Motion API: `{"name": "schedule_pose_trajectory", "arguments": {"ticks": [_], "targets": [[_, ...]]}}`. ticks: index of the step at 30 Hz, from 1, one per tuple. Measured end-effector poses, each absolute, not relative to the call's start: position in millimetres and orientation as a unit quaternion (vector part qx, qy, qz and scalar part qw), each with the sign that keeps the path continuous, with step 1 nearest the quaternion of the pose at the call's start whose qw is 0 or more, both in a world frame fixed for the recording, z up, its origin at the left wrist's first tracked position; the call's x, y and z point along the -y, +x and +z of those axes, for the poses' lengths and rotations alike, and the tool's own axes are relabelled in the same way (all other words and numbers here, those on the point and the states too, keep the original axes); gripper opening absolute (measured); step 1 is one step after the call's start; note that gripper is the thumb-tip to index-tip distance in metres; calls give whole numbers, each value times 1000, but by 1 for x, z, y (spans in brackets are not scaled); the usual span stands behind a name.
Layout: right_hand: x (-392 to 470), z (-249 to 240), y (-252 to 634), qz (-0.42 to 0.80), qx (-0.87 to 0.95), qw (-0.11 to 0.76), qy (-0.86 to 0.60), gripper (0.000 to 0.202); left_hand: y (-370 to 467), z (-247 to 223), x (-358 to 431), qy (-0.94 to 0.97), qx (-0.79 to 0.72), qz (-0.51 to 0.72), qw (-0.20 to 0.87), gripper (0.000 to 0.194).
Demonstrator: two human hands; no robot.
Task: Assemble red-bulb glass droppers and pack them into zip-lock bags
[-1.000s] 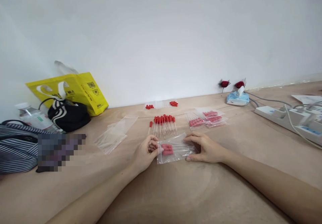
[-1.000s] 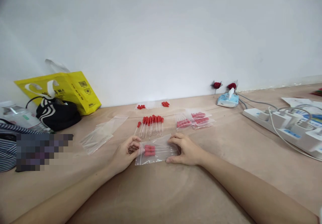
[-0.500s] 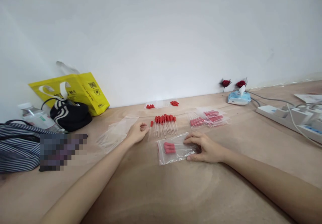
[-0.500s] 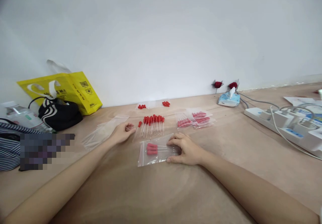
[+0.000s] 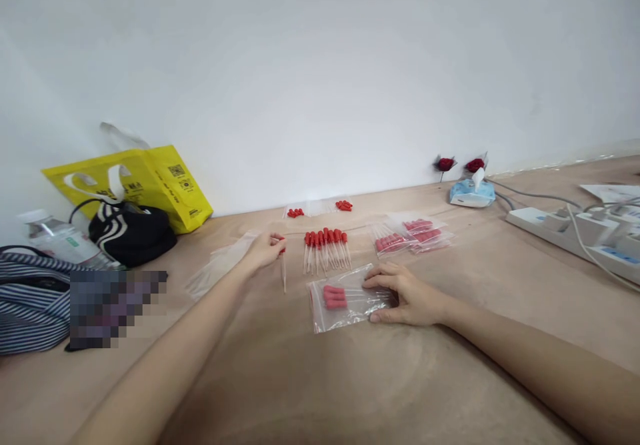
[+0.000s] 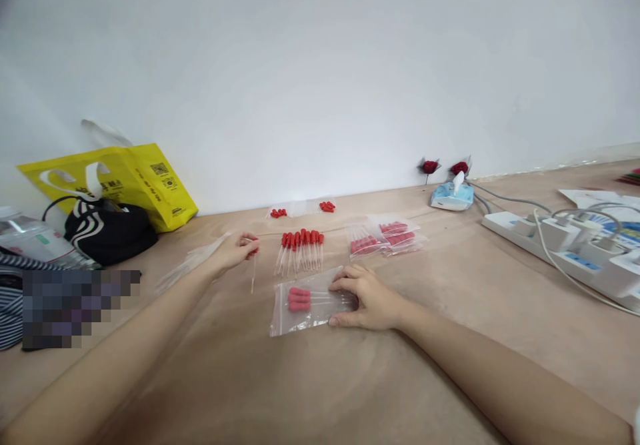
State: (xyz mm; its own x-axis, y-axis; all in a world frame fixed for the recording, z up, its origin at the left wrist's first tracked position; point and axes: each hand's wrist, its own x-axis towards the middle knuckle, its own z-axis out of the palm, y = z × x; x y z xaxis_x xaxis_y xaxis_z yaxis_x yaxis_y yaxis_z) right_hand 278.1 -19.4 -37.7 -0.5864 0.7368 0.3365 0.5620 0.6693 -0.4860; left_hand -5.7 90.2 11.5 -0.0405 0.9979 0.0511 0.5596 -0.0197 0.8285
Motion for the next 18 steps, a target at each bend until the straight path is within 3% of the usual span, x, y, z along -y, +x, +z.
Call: {"name": "schedule_pose_trajectory", "arguments": {"ticks": [6,18], "targets": [[18,-40,278,169,876,267,-366,52,-11,3,-12,580,-523,550,296,37],[18,-39,278,174,876,261,-365,54,-6,-12,13,496,-487,629,348,36]]}}
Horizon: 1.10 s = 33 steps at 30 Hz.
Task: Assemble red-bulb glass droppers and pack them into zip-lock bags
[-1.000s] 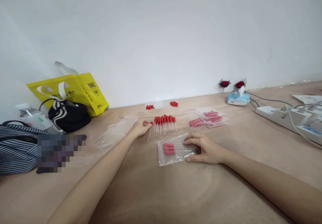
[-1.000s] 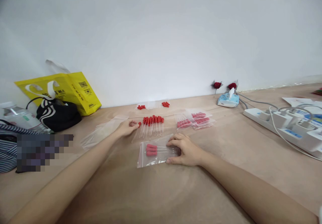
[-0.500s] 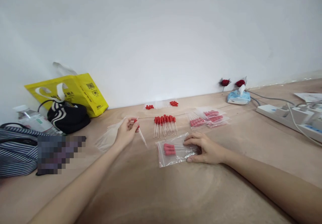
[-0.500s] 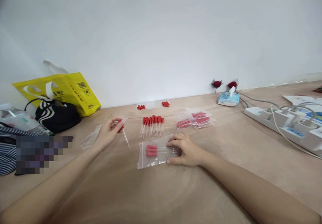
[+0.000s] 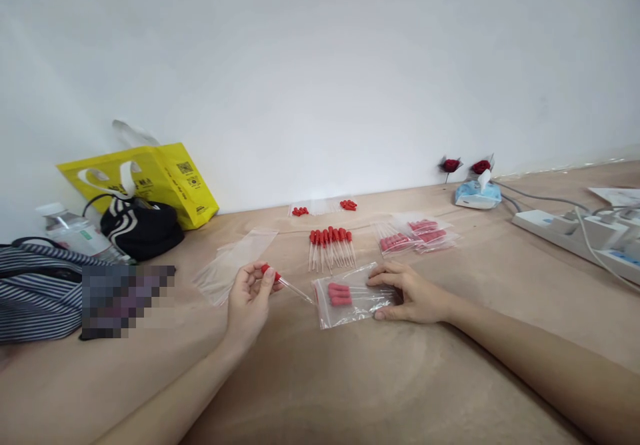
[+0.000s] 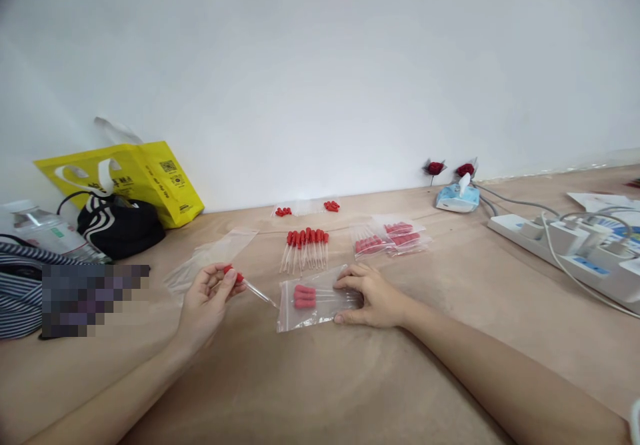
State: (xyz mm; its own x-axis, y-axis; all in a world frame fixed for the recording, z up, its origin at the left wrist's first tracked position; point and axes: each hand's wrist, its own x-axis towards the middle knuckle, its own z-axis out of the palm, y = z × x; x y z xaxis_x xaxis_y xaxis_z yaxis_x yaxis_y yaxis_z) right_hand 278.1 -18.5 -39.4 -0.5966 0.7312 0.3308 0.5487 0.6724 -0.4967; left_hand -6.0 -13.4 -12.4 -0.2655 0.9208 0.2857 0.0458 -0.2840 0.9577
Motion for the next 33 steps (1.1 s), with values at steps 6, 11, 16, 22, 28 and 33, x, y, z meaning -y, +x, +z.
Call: {"name": "schedule_pose_trajectory", "arguments": {"ticks": [6,11,16,22,28,33], "targets": [[18,-41,278,170,876,267,-363,53,1,-18,27,541,-502,527,421,31],[17,-42,278,167,877,275,-357,53,3,-25,33,656,-502,390,407,22],[18,-41,278,172,875,265,-366,54,1,-20,35,759,-459,266,377,17],[17,-42,278,168,877,271,-359,53,-3,-17,30,757,-399,224,466,30],[16,-44,278,162,879,274,-355,52,11,-20,22,737,-421,231,476,22],[17,-43,278,159,881,277,-350,51,25,-20,22,712,-463,253,463,18]]}}
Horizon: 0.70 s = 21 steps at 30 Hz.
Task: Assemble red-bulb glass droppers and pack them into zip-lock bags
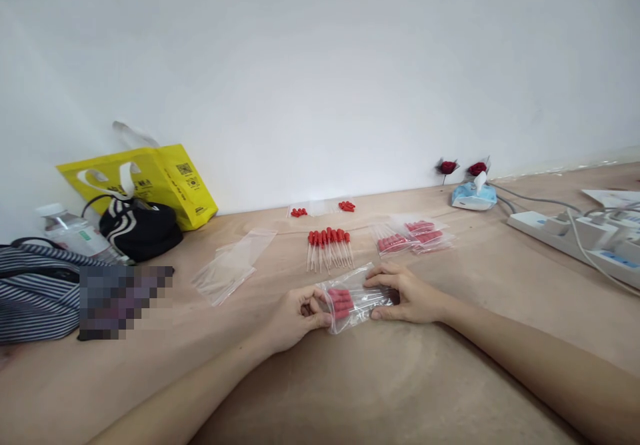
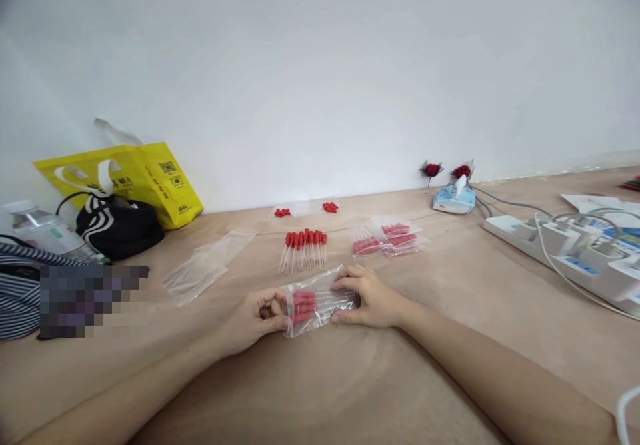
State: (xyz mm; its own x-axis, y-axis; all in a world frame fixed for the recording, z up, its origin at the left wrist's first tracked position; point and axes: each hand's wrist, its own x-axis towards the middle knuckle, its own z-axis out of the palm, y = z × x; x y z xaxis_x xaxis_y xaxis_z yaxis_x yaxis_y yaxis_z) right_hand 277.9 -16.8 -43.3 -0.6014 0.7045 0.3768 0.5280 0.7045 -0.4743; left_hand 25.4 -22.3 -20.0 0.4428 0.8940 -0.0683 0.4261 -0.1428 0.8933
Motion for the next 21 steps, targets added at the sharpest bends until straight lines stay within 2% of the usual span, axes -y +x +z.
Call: {"name": "schedule_pose_trajectory", "arguments": {"ticks": [8,14,21], "targets": [[20,-41,278,163,878,285,-349,53,29,-26,24,717,-515,287,371,25],[22,-41,277,181,877,279,-347,50,6,-16,0,683,-475,258,492,27],[27,-43,266,212,871,291,-335,52,4,-19,-75,627,-579,343,393,15]]}}
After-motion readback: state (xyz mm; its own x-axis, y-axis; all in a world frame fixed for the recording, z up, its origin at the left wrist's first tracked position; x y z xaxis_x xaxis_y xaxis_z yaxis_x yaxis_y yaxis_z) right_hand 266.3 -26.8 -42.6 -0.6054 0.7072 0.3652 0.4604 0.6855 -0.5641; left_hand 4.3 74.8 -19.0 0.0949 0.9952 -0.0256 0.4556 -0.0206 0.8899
